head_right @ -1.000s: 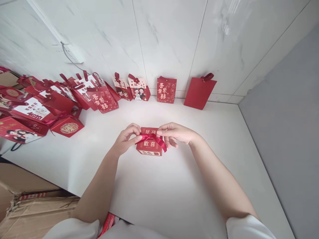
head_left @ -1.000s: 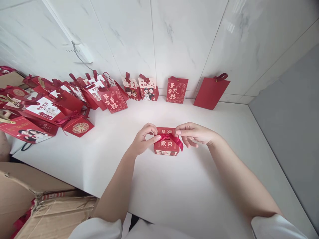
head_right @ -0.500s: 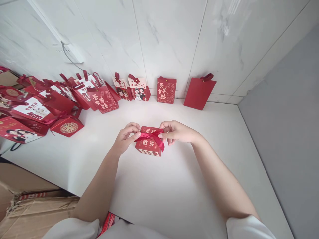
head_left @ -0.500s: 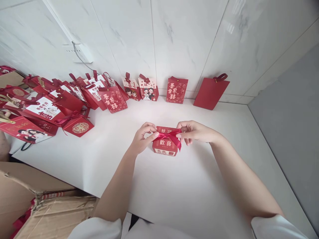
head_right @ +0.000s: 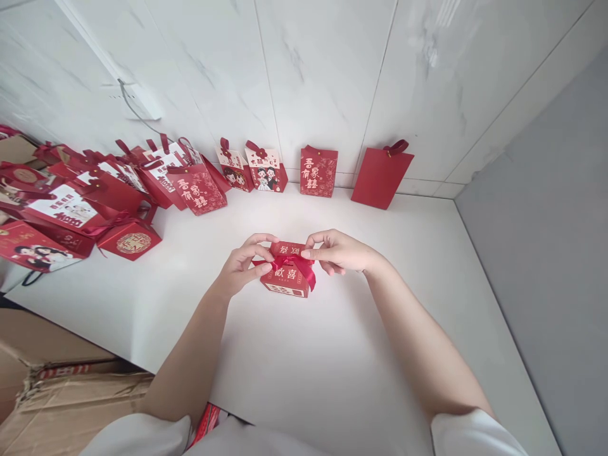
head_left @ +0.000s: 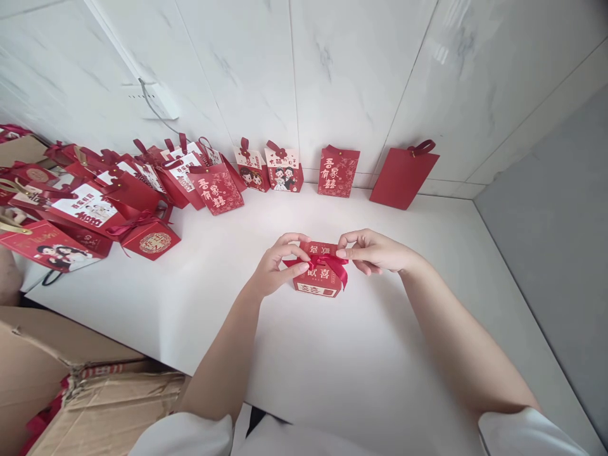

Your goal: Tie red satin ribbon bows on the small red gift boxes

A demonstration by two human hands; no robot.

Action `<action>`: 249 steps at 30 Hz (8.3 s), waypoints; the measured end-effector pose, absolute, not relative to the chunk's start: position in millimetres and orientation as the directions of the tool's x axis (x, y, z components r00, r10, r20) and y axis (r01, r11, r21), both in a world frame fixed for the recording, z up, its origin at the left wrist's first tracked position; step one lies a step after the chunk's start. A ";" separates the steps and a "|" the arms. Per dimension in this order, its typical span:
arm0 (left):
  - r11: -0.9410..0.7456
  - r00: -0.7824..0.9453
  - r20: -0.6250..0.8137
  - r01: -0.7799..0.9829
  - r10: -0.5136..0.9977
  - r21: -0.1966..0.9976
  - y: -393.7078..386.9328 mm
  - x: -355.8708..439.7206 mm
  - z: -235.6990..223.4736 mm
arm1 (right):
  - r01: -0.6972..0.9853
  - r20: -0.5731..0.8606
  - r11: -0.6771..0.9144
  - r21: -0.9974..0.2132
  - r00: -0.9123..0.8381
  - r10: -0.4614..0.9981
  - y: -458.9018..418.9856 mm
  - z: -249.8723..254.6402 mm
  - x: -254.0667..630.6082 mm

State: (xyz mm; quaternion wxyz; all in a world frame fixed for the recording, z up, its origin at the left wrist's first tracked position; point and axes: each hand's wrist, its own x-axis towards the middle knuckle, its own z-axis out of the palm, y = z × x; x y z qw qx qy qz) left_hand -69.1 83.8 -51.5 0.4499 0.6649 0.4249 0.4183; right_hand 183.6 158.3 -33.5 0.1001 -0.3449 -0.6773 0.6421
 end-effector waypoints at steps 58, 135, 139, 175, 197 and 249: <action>0.081 0.197 -0.135 0.261 0.971 0.962 88.7 -79.6 -47.9 | 0.366 -0.322 -0.021 -0.930 -0.789 0.523 162.2 -48.5 183.8; 0.108 0.128 -0.201 0.515 0.971 0.850 72.2 -82.8 -29.5 | 0.434 0.369 0.531 -0.728 -0.405 0.837 118.3 -68.1 123.0; 0.146 0.115 -0.239 0.523 0.964 0.840 69.0 -79.2 -26.5 | 0.423 0.353 0.512 -0.747 -0.401 0.845 117.6 -67.2 122.9; -0.095 -0.128 0.161 0.413 0.979 0.906 83.3 -56.0 -55.8 | 0.426 0.288 0.598 -0.679 -0.595 0.750 128.1 -21.0 169.9; -0.249 0.099 0.231 0.497 0.968 0.831 91.9 -58.6 -64.4 | 0.402 0.607 0.859 0.315 -0.782 0.143 87.8 -74.7 107.6; -0.134 0.019 0.155 0.608 0.988 0.782 83.6 -59.7 -56.1 | 0.127 0.730 0.989 0.073 -0.683 0.034 89.6 -67.8 117.6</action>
